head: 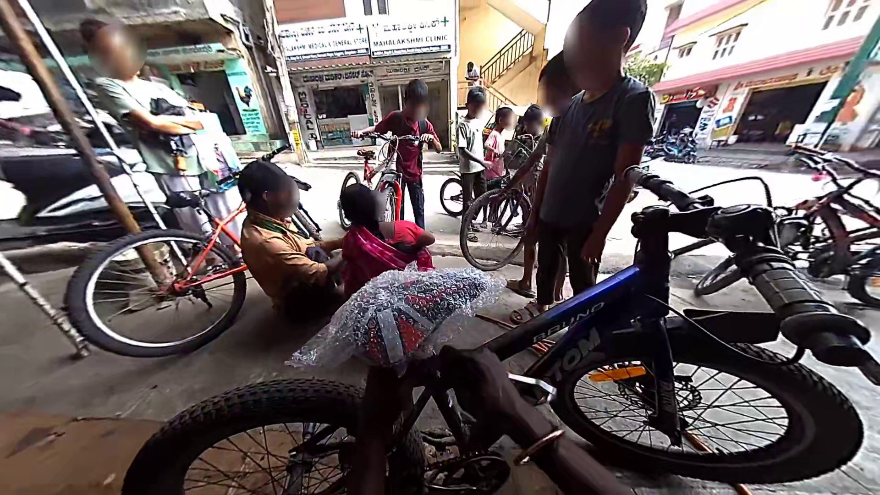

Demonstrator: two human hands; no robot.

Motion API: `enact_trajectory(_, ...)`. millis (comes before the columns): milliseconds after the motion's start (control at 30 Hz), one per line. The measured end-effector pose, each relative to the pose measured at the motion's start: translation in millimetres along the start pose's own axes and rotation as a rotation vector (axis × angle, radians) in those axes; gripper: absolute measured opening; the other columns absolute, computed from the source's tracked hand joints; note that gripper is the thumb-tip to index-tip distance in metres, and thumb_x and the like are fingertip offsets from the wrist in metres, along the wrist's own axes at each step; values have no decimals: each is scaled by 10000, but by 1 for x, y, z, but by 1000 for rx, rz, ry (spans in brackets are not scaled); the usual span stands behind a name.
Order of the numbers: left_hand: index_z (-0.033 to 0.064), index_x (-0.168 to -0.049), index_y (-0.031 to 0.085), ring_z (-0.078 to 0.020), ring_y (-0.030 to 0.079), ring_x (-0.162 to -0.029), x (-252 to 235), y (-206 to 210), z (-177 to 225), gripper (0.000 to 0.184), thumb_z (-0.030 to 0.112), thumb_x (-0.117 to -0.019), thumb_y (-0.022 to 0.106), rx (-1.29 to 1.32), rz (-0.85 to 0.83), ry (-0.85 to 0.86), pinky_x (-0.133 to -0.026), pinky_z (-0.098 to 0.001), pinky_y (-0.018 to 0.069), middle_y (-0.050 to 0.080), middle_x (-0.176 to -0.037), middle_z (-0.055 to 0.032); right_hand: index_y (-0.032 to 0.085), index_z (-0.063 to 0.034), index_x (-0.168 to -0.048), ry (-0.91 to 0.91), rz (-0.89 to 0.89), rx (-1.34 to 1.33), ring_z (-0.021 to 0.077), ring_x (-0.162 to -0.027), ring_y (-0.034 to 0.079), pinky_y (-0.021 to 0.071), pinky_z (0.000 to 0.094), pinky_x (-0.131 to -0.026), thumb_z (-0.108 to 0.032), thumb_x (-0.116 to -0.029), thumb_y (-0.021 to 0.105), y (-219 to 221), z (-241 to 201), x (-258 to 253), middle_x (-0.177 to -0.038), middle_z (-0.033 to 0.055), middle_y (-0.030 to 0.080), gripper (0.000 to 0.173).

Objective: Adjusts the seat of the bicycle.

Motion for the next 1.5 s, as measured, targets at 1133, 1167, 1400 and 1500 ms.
enact_trajectory(1133, -187, -1192, 554, -111, 645, -968, 7, 15, 41, 445, 49, -846, 703, -129, 69, -187, -913, -232, 516, 672, -1059, -197, 713, -69, -871, 141, 272, -114, 196, -639, 636, 508, 423, -590, -250, -1022, 523, 28, 5, 6, -681, 52, 631, 303)
enact_trajectory(1167, -168, -1175, 582, -99, 646, -955, 5, 11, 22, 420, 77, -849, 680, -172, 42, -128, -902, -232, 514, 681, -1040, -175, 683, -80, -844, 152, 341, -321, 123, -598, 583, 486, 343, -562, -266, -1061, 501, 43, 11, 10, -655, 2, 583, 339)
enact_trajectory(1400, -190, -1205, 520, 4, 633, -934, 6, 6, 52, 487, 36, -825, 724, -5, 2, -149, -904, -157, 517, 675, -1043, -123, 660, -68, -952, -24, -252, 212, 343, -750, 684, 507, 578, -673, -328, -1048, 477, -24, -8, -15, -762, 141, 661, 332)
enact_trajectory(1500, -224, -1172, 531, -21, 632, -894, 6, 14, 66, 427, -35, -828, 702, -31, 39, -176, -871, -152, 499, 679, -1001, -167, 669, -75, -986, -41, -287, 260, 358, -789, 694, 503, 588, -698, -291, -1028, 500, -24, -9, -22, -803, 146, 682, 277)
Point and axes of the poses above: each hand's wrist, its own x-axis away from the middle knuckle, its own y-axis out of the palm, z = x × y, the point moved 3 cm from there along -x, towards the middle knuckle
